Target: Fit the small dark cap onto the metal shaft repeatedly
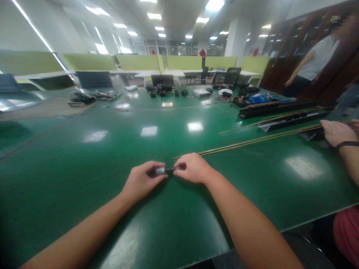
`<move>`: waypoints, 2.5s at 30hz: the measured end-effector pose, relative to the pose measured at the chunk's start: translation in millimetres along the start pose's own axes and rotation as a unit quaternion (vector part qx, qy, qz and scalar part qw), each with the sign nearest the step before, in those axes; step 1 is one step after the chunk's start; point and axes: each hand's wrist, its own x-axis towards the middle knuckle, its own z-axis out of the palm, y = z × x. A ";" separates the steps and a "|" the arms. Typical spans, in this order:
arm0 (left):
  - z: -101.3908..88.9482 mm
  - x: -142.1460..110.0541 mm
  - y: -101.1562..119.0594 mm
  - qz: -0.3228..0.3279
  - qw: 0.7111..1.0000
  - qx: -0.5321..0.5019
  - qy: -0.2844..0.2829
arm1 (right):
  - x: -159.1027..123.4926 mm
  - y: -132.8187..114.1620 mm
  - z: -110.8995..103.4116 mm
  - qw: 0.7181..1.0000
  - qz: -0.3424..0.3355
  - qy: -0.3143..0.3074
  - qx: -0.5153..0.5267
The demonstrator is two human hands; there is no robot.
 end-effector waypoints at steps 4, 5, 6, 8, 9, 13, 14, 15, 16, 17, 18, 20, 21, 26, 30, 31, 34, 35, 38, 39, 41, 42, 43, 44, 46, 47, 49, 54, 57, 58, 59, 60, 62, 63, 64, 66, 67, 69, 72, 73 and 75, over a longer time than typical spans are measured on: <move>-0.8 0.3 -0.6 -0.007 1.000 0.004 0.012 | -1.3 5.9 -0.7 1.000 0.019 0.008 0.021; -0.8 0.3 -1.0 -0.007 1.000 0.003 0.014 | -1.4 6.5 -0.9 1.000 0.020 0.006 0.021; -0.6 0.3 -1.5 -0.007 1.000 0.000 0.015 | -1.3 6.7 -1.1 1.000 0.019 0.005 0.019; -0.1 0.2 -2.8 -0.005 1.000 -0.006 0.014 | -1.2 5.9 -1.5 1.000 0.016 0.004 0.010; 0.2 0.1 -3.4 -0.004 1.000 -0.007 0.014 | -1.2 5.2 -1.8 1.000 0.015 0.005 0.006; 0.5 -0.6 -5.1 -0.006 1.000 -0.006 0.014 | -1.6 2.9 -3.1 1.000 0.016 0.001 0.004; 0.4 -0.8 -5.1 -0.008 1.000 -0.006 0.015 | -1.7 2.7 -3.5 1.000 0.017 0.001 0.004; 0.1 -1.0 -5.0 -0.009 1.000 -0.007 0.014 | -1.9 2.6 -3.8 1.000 0.018 0.001 0.003; -0.2 -1.2 -4.6 -0.010 1.000 -0.008 0.012 | -2.1 2.7 -4.0 1.000 0.020 0.001 0.003; -0.5 -1.4 -4.1 -0.010 1.000 -0.009 0.011 | -2.2 2.8 -4.1 1.000 0.023 -0.002 0.002; -0.9 -1.6 -3.6 -0.011 1.000 -0.010 0.011 | -2.4 2.9 -4.1 1.000 0.026 -0.004 0.001; -1.3 -1.9 -2.5 -0.011 1.000 -0.013 0.009 | -2.9 3.0 -4.2 1.000 0.030 -0.008 0.000; -1.5 -2.0 -2.1 -0.011 1.000 -0.014 0.009 | -3.1 3.0 -4.2 0.999 0.030 -0.009 -0.001; -1.0 -2.4 -1.3 -0.017 1.000 -0.021 0.010 | -4.0 2.2 -4.7 0.999 0.033 -0.010 0.004; -0.4 -2.2 -1.4 -0.021 1.000 -0.019 0.011 | -3.6 2.0 -5.2 0.999 0.032 -0.015 -0.003; -0.3 -2.1 -1.5 -0.021 1.000 -0.019 0.011 | -3.5 2.1 -5.3 0.999 0.032 -0.014 -0.005; -0.2 -2.2 -1.8 -0.017 1.000 -0.024 0.010 | -3.4 2.5 -5.3 0.999 0.031 -0.014 -0.007; -0.2 -2.3 -1.9 -0.017 1.000 -0.025 0.010 | -3.4 2.7 -5.3 0.999 0.031 -0.015 -0.007; -0.1 -2.3 -2.1 -0.018 0.999 -0.027 0.010 | -3.3 3.6 -5.5 0.999 0.034 -0.017 -0.012; 0.0 -2.3 -2.2 -0.019 0.999 -0.028 0.012 | -3.3 4.0 -5.5 0.999 0.034 -0.017 -0.012; 0.3 -2.1 -2.3 -0.021 0.999 -0.029 0.012 | -3.4 4.9 -5.8 0.999 0.033 -0.018 -0.010; 0.4 -2.0 -2.4 -0.022 0.999 -0.031 0.012 | -3.5 5.3 -5.9 0.999 0.033 -0.018 -0.009; 0.4 -1.9 -2.4 -0.022 0.999 -0.032 0.011 | -3.7 5.7 -6.2 0.999 0.033 -0.018 -0.009; 0.3 -1.8 -2.4 -0.024 0.999 -0.034 0.010 | -3.8 5.9 -6.4 0.999 0.033 -0.018 -0.009; 0.1 -1.6 -2.2 -0.028 0.999 -0.034 0.008 | -4.1 6.0 -7.0 0.999 0.036 -0.018 -0.011; 0.0 -1.5 -2.1 -0.031 0.999 -0.033 0.007 | -4.1 5.9 -7.3 0.999 0.037 -0.018 -0.012; -0.2 -1.4 -1.8 -0.037 0.999 -0.033 0.005 | -3.9 5.6 -7.9 0.999 0.041 -0.019 -0.013; -0.7 -0.5 -1.6 -0.050 0.998 -0.042 0.003 | -3.6 7.3 -11.0 0.998 0.057 -0.029 -0.018; -2.5 1.0 -2.0 -0.077 0.996 -0.044 0.018 | -3.6 10.5 -13.7 0.996 0.084 -0.030 -0.025; -3.1 1.6 -2.3 -0.089 0.995 -0.042 0.026 | -3.6 11.6 -14.4 0.995 0.094 -0.032 -0.027; -3.7 2.2 -2.6 -0.099 0.994 -0.041 0.033 | -3.5 12.6 -14.8 0.994 0.102 -0.034 -0.028; -3.9 2.8 -3.1 -0.109 0.992 -0.044 0.040 | -3.4 13.5 -15.0 0.993 0.109 -0.036 -0.028; -3.5 3.7 -4.0 -0.127 0.988 -0.066 0.053 | -3.2 14.6 -14.9 0.992 0.118 -0.039 -0.023; -2.8 4.1 -4.5 -0.139 0.984 -0.088 0.062 | -3.1 14.9 -14.8 0.992 0.122 -0.037 -0.019; -2.2 4.4 -5.0 -0.154 0.978 -0.120 0.073 | -3.1 15.1 -14.6 0.991 0.124 -0.035 -0.015; -2.1 5.2 -5.4 -0.198 0.953 -0.205 0.098 | -2.9 15.5 -14.6 0.991 0.127 -0.031 -0.009; -3.5 5.6 -5.2 -0.223 0.933 -0.260 0.111 | -2.7 15.7 -14.8 0.991 0.126 -0.031 -0.007; -10.7 6.2 -4.0 -0.264 0.880 -0.372 0.133 | -2.2 16.4 -15.5 0.991 0.126 -0.031 -0.005; -34.8 3.0 -0.8 -0.301 0.822 -0.454 0.165 | -1.2 17.3 -16.6 0.991 0.131 -0.033 -0.006; -46.2 -0.5 -0.4 -0.311 0.823 -0.443 0.171 | -1.0 17.4 -16.8 0.991 0.131 -0.034 -0.008; -72.8 -13.2 -2.6 -0.323 0.855 -0.367 0.173 | -0.9 17.2 -16.9 0.991 0.128 -0.036 -0.013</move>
